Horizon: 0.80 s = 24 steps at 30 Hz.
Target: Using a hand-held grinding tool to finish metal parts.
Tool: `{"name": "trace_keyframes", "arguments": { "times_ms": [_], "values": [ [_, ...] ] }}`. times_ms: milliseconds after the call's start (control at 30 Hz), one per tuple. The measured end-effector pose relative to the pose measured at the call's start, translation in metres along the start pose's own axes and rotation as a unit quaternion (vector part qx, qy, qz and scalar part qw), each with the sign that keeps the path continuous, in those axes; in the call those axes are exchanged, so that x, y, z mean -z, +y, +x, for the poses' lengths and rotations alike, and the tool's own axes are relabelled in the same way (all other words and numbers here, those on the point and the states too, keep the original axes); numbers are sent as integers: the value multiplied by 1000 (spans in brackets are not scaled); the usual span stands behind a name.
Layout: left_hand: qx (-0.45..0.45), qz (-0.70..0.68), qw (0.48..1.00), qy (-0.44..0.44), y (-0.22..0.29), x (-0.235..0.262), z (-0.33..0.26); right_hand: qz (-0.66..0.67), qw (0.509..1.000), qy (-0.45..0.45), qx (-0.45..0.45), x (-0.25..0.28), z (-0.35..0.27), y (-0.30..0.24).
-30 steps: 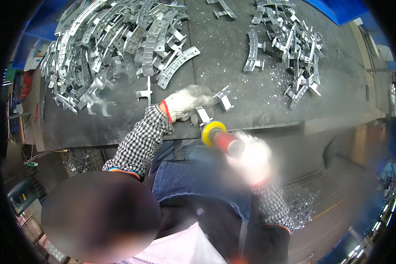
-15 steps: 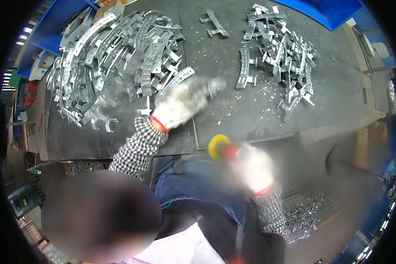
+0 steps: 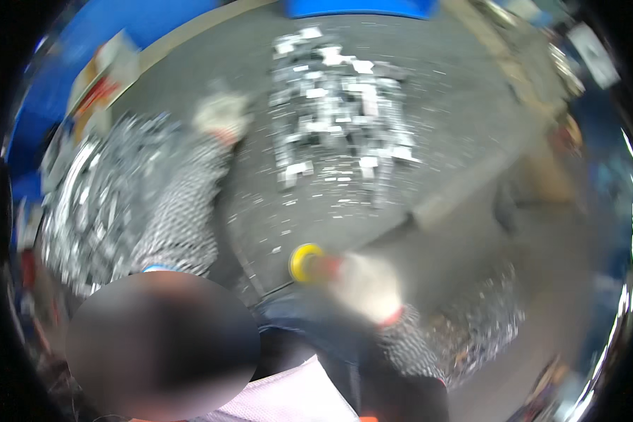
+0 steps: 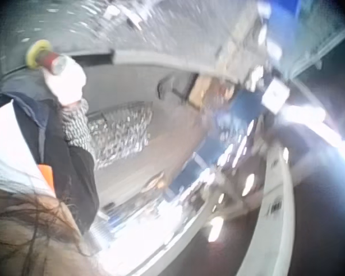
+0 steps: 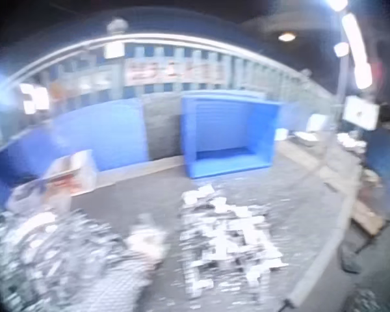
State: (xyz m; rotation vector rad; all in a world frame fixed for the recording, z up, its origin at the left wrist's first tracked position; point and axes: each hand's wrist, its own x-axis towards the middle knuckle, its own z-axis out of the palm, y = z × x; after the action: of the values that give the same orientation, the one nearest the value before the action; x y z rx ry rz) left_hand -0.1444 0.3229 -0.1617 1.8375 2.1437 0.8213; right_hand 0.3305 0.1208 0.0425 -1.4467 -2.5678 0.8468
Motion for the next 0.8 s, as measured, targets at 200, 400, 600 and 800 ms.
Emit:
{"name": "trace_keyframes", "arguments": {
  "times_ms": [200, 400, 600, 800],
  "values": [
    [147, 447, 844, -255, 190, 141, -26, 138, 983, -33, -119, 11, -9, 13],
    [-305, 279, 897, -155, 214, 56, -44, 133, 982, 44, -125, 7, -34, 5],
    [-228, 173, 934, -216, 230, 48, -95, 138, 978, 63, -140, 6, -65, 6],
    [-194, -16, 975, -105, 212, 73, -183, 143, 982, 79, -95, -8, -64, -3]
  ]
}}
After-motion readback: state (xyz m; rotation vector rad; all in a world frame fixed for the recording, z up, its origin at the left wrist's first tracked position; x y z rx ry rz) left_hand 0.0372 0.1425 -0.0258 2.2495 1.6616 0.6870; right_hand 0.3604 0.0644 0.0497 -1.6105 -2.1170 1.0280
